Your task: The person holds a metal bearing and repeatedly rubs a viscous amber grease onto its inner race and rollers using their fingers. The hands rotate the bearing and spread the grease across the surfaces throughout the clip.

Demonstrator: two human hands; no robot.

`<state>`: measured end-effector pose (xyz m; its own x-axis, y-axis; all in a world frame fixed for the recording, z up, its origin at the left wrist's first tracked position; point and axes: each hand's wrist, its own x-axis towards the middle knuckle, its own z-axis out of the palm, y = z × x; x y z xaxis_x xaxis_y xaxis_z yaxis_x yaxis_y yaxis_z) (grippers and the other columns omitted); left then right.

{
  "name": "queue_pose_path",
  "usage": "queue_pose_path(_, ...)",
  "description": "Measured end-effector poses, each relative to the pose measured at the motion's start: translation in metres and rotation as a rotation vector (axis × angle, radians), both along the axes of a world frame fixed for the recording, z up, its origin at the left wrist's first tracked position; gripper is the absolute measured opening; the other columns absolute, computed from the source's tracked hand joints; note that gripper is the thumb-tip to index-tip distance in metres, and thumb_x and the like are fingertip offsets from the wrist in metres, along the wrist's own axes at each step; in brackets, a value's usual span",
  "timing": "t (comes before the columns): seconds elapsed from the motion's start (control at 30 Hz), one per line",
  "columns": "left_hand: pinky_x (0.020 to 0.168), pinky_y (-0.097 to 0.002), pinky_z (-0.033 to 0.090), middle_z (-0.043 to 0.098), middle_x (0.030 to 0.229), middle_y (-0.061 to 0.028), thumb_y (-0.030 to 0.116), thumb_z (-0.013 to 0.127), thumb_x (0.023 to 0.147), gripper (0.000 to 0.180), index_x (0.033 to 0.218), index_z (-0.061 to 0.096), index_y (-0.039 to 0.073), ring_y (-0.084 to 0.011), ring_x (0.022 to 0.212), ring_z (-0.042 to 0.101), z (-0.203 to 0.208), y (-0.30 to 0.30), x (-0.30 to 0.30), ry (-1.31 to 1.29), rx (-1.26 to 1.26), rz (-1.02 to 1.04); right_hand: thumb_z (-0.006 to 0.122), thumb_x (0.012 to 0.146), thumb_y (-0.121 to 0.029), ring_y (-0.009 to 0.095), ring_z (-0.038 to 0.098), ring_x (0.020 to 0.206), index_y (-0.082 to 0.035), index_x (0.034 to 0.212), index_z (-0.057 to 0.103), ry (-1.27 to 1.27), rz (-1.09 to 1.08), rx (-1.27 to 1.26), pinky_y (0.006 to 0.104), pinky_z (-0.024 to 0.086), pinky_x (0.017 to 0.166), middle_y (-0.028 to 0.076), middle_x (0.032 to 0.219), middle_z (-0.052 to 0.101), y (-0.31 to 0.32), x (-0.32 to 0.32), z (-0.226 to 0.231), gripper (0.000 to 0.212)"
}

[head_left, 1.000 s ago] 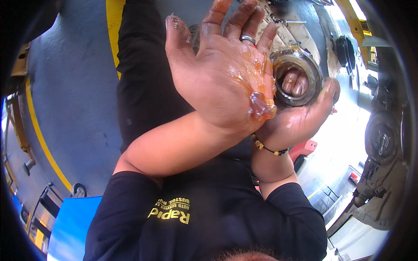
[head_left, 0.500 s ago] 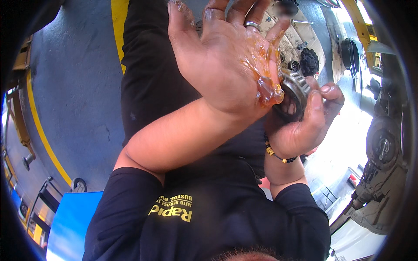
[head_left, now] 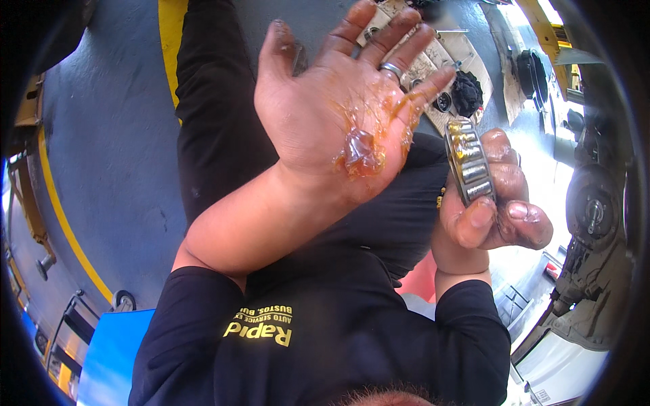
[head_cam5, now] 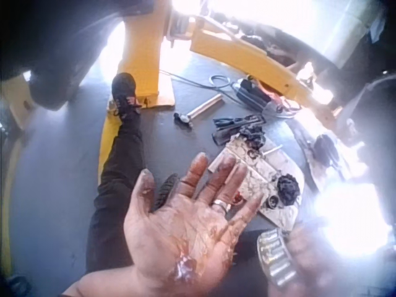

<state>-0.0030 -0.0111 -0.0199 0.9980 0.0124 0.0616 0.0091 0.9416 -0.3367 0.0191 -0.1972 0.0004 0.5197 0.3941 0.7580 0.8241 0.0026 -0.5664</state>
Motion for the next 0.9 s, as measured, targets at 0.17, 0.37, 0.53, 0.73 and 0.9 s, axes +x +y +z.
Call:
queue_pose_path(0.17, 0.123, -0.0575, 0.028, 0.04, 0.147, -0.0263, 0.065, 0.042, 0.099, 0.071, 0.132, 0.044, 0.002, -0.039, 0.144, 0.035, 0.008, -0.007, -0.009, -0.035, -0.011, -0.017, 0.068, 0.097, -0.022, 0.027, 0.054, 0.063, -0.019, 0.117, 0.028, 0.04, -0.05, 0.049, 0.0429, 0.046, 0.062, 0.006, 0.076, 0.054, 0.002, -0.004, -0.009, 0.044)
queue_pose_path(0.37, 0.123, -0.058, 0.029, 0.04, 0.147, -0.0264, 0.066, 0.041, 0.098, 0.072, 0.132, 0.044, 0.002, -0.0392, 0.144, 0.035, 0.012, -0.005, -0.015, -0.054, 0.001, -0.011, 0.068, 0.098, -0.023, 0.027, 0.054, 0.064, -0.019, 0.116, 0.028, 0.058, -0.058, 0.045, 0.0426, 0.046, 0.061, 0.007, 0.077, 0.054, 0.006, -0.009, -0.01, 0.044)
queue_pose_path(0.53, 0.122, -0.0584, 0.029, 0.04, 0.147, -0.0265, 0.066, 0.041, 0.098, 0.072, 0.132, 0.044, 0.003, -0.0393, 0.144, 0.035, 0.013, -0.002, -0.019, -0.058, -0.006, -0.006, 0.068, 0.099, -0.025, 0.027, 0.055, 0.065, -0.019, 0.115, 0.028, 0.05, -0.057, 0.045, 0.0423, 0.046, 0.061, 0.007, 0.077, 0.055, 0.008, -0.008, -0.009, 0.043)
queue_pose_path(0.73, 0.121, -0.0589, 0.029, 0.04, 0.147, -0.0266, 0.067, 0.04, 0.098, 0.073, 0.133, 0.044, 0.003, -0.0395, 0.144, 0.036, 0.011, 0.001, -0.02, -0.05, -0.02, 0.001, 0.068, 0.099, -0.027, 0.027, 0.055, 0.066, -0.019, 0.113, 0.028, 0.046, -0.051, 0.047, 0.042, 0.046, 0.06, 0.008, 0.078, 0.056, 0.009, -0.005, -0.009, 0.043)
queue_pose_path(0.9, 0.121, -0.0593, 0.029, 0.04, 0.147, -0.0267, 0.068, 0.04, 0.098, 0.074, 0.133, 0.043, 0.003, -0.0396, 0.144, 0.036, 0.008, 0.001, -0.02, -0.027, -0.03, 0.002, 0.067, 0.1, -0.028, 0.027, 0.056, 0.066, -0.019, 0.112, 0.027, 0.057, -0.05, 0.046, 0.0417, 0.046, 0.06, 0.008, 0.079, 0.056, 0.014, -0.005, -0.011, 0.043)
